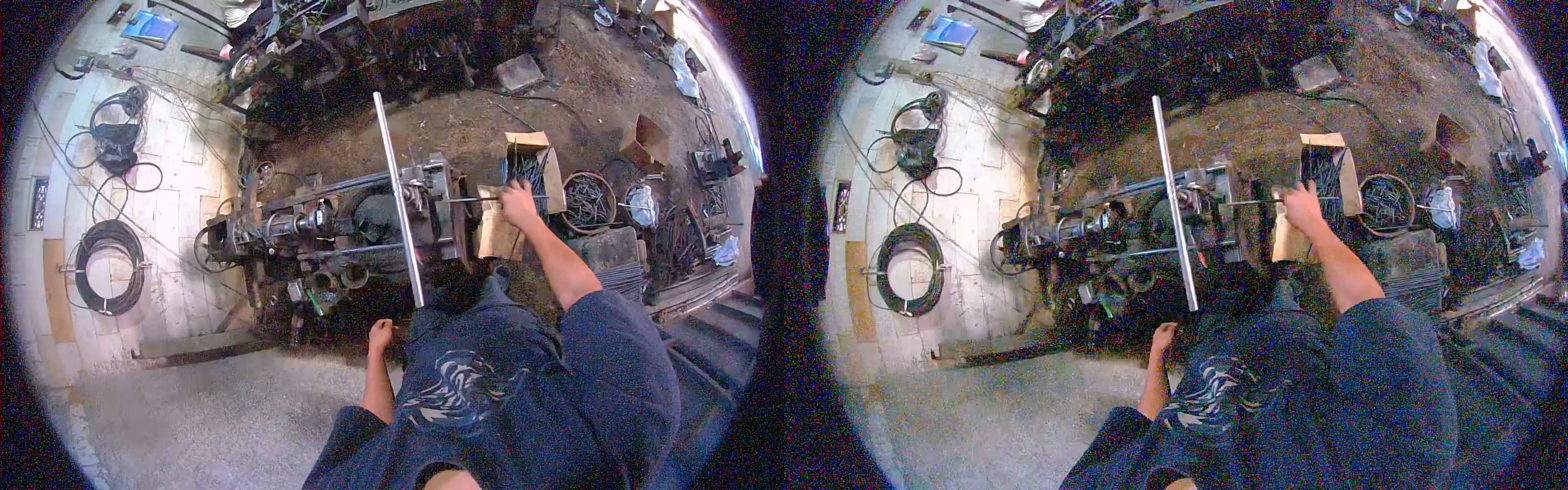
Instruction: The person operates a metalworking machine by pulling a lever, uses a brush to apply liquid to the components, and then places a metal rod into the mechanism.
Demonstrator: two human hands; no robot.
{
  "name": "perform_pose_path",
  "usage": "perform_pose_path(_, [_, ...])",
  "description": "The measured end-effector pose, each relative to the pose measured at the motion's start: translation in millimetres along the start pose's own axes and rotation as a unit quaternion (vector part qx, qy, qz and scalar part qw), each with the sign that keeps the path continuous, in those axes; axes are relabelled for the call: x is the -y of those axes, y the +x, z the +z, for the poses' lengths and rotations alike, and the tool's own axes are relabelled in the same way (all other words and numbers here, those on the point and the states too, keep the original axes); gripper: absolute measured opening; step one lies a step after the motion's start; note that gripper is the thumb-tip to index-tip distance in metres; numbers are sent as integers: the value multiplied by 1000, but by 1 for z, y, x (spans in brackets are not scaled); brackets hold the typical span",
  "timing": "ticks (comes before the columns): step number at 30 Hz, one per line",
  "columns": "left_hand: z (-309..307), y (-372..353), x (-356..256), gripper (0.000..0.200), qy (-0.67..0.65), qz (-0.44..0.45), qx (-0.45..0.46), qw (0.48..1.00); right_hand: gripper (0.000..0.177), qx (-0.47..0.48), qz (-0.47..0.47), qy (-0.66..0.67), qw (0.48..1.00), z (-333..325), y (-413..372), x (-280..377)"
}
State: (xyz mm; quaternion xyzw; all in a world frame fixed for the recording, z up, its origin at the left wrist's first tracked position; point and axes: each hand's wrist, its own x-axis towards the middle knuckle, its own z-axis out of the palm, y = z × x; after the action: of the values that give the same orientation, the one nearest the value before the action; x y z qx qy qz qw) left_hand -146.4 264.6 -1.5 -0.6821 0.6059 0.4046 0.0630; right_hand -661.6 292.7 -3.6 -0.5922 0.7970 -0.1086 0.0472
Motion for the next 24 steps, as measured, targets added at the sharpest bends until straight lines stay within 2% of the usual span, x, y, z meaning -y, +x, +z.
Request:
perform_pose_path(1, [5,3,3,29,19,23,-6,1000,25,49,49,7,998,-3,-20,-18])
perform_pose_path(2, [1,-15,-25,31,8,-45,27,999,27,37,88,31,995,4,-44,-33])
perform_pose_path(3, [10,-9,-17,31,11,-39,34,999,27,37,96,28,994,3,-62,-42])
perform_pose_path(5, [37,16,31,34,27,-49,34,998,17,33,204,51,977,-1,-88,-57])
perform_pose_path(7, [46,26,41,36,74,-55,64,994,17,22,229,65,971,-1,-84,-76])
perform_pose_path(9, [53,27,46,37,9,-45,91,995,17,-2,270,97,958,0,-68,-98])
perform_pose_path(11, [52,27,28,36,40,-31,106,993,20,0,289,74,954,-25,-37,-112])
perform_pose_path(13, [47,18,1,35,73,-19,120,990,23,-132,297,38,945,-56,-16,-115])
perform_pose_path(16, [44,3,-38,29,-37,4,88,995,25,-114,348,111,924,-59,-1,-152])
perform_pose_path(18, [45,13,-35,29,-44,32,113,992,23,-227,332,253,880,-78,-11,-155])
perform_pose_path(21, [51,33,-29,28,-57,61,147,986,23,-192,351,247,883,-43,-76,-165])
perform_pose_path(23, [53,46,-24,29,-83,23,189,978,25,-133,425,265,855,-9,-147,-144])
perform_pose_path(24, [47,42,-34,29,-76,26,197,977,26,-123,444,230,857,24,-189,-136])
